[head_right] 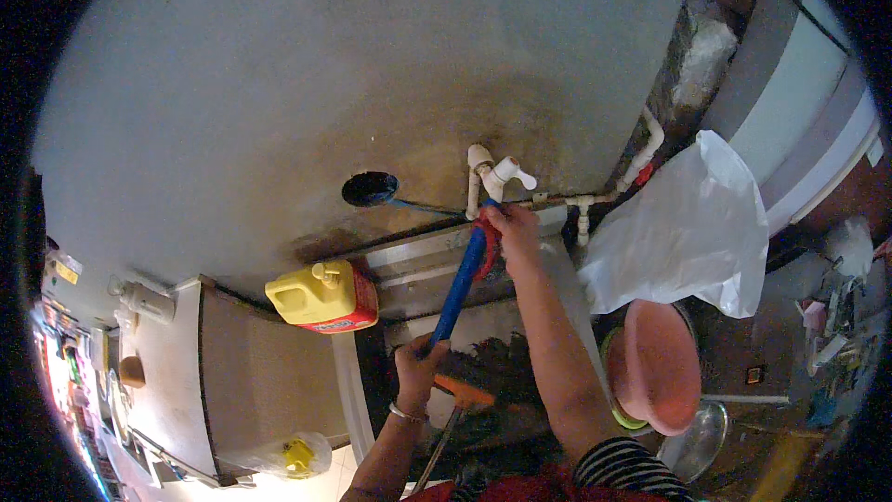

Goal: The person repeatedly wraps red tape around a blue pipe and attempts to attach it to a wall-mounted faucet. They remove and rewrap the pipe multiple times, then briefly walk through a store aisle before returning to the sink to turn the faucet on and off.

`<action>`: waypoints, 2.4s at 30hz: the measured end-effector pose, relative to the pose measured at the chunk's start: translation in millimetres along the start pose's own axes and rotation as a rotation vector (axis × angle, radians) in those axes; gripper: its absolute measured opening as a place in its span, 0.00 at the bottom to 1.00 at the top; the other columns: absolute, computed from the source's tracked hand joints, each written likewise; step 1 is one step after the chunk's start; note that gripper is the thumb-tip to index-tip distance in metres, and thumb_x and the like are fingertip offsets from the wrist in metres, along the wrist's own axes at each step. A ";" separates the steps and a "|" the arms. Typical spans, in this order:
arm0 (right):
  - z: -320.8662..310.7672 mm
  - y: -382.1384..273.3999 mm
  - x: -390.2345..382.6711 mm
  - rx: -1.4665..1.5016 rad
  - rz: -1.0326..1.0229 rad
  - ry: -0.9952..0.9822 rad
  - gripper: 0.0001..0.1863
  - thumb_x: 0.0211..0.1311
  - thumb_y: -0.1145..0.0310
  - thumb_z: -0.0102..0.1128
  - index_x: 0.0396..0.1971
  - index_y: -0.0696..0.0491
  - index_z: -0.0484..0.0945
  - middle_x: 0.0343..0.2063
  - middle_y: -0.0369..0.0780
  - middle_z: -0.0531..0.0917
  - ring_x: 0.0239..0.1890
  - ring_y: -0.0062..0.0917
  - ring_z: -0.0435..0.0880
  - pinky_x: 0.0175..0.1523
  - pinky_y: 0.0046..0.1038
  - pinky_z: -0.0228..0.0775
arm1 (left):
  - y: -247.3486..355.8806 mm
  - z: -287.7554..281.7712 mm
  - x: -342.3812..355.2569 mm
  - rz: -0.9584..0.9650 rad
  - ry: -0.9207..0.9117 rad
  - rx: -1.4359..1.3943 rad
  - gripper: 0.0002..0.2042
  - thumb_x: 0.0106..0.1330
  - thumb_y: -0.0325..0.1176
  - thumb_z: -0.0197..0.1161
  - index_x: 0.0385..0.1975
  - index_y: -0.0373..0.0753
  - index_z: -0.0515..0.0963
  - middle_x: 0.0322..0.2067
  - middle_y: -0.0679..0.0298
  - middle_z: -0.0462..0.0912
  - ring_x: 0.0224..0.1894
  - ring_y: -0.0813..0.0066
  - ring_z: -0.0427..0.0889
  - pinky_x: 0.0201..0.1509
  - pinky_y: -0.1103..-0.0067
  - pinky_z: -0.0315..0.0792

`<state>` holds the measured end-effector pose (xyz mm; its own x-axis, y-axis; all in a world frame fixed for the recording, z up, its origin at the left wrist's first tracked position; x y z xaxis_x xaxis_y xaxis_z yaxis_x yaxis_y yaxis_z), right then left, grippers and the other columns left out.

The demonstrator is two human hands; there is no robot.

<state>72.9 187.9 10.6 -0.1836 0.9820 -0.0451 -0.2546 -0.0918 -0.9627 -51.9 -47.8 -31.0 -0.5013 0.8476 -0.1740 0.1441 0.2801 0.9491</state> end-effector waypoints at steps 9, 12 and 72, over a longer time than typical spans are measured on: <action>-2.2 2.2 2.9 0.192 0.164 -0.013 0.08 0.57 0.70 0.56 0.33 0.59 0.75 0.29 0.39 0.81 0.29 0.22 0.79 0.35 0.25 0.71 | -7.5 -6.5 -7.9 -0.294 -0.738 -0.477 0.24 0.65 0.51 0.48 0.47 0.34 0.70 0.31 0.65 0.78 0.27 0.80 0.74 0.30 0.85 0.70; -1.6 7.1 3.0 0.324 0.208 -0.066 0.10 0.58 0.68 0.55 0.35 0.58 0.74 0.30 0.40 0.81 0.31 0.25 0.79 0.36 0.27 0.72 | -11.7 -0.1 -13.3 -0.446 -0.937 -0.835 0.23 0.64 0.49 0.50 0.48 0.35 0.69 0.31 0.66 0.77 0.28 0.80 0.74 0.32 0.84 0.71; -24.1 21.5 24.7 0.326 0.192 -0.294 0.18 0.55 0.66 0.58 0.43 0.59 0.70 0.37 0.44 0.79 0.40 0.32 0.78 0.45 0.35 0.72 | -20.3 30.5 -61.3 -0.548 -1.027 -1.317 0.24 0.63 0.48 0.53 0.52 0.38 0.65 0.24 0.68 0.71 0.18 0.80 0.64 0.22 0.82 0.63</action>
<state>85.8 214.2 -17.7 -0.5052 0.8581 -0.0917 -0.4660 -0.3607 -0.8080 1.9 -91.7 -47.7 0.5161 0.8500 -0.1054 -0.8261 0.5265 0.2009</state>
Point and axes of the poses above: each hand's wrist, its own x-axis towards the middle knuckle, its own z-axis out of the palm, y = z × x, the point moved 4 cm from there along x, towards the middle knuckle
